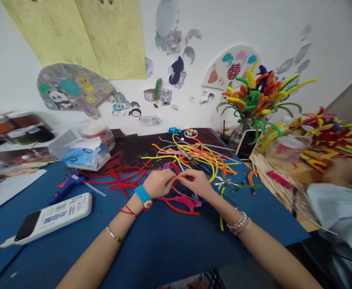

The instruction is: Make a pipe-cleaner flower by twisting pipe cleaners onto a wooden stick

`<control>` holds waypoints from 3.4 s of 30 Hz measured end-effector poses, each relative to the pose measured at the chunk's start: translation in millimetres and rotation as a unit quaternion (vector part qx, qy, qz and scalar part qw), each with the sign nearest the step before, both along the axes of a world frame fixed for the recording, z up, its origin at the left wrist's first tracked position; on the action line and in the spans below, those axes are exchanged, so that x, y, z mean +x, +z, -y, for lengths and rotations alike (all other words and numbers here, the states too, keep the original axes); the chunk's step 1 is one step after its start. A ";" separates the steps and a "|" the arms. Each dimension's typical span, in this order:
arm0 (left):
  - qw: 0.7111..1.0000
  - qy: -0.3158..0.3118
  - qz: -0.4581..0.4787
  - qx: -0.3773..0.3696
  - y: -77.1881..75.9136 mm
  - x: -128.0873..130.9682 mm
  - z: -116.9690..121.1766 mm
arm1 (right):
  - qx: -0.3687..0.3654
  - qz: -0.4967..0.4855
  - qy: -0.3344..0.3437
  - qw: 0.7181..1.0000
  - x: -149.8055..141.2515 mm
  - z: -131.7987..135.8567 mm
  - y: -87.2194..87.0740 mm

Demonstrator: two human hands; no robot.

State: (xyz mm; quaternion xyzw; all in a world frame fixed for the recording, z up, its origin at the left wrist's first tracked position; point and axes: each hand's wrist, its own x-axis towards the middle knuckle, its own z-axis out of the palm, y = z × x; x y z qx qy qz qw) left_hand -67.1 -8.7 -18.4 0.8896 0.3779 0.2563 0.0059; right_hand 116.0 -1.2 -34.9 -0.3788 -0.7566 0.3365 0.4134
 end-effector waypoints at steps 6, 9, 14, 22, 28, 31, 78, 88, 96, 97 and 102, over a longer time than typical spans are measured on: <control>0.877 -0.022 0.246 -0.413 13.4 8.4 1.4 | 0.146 0.011 -0.022 0.989 0.0 9.2 11.0; 0.885 -0.018 0.252 -0.390 14.1 11.3 2.2 | 0.081 -0.035 -0.027 0.996 1.8 4.9 8.6; 0.997 0.004 0.074 -0.019 7.1 9.0 4.2 | -0.178 -0.162 0.045 0.970 5.2 -5.0 2.7; 0.977 -0.032 -0.136 0.160 3.8 0.4 2.6 | -0.318 -0.190 0.070 0.926 2.4 -4.6 -2.1; 0.989 0.022 0.130 -0.063 9.4 14.5 8.6 | -0.110 -0.138 0.034 0.984 2.4 -2.5 3.0; 0.914 0.024 0.291 -0.280 11.4 22.0 9.7 | 0.044 -0.086 -0.011 0.995 3.7 2.2 9.6; 0.990 0.043 -0.096 0.095 1.4 10.9 9.4 | -0.166 -0.109 0.057 0.978 1.4 -2.8 1.8; 0.951 0.012 0.186 -0.246 4.6 13.2 6.4 | 0.071 -0.002 0.008 0.997 2.4 4.9 8.6; 0.828 -0.049 0.338 -0.446 2.7 16.6 3.7 | 0.213 0.042 -0.032 0.976 1.1 13.0 12.0; 0.828 -0.051 0.350 -0.435 3.1 17.8 4.1 | 0.195 0.026 -0.041 0.980 1.0 12.5 11.6; 0.843 -0.021 0.387 -0.373 0.5 21.5 3.6 | -0.001 -0.086 -0.031 0.996 0.1 4.4 9.1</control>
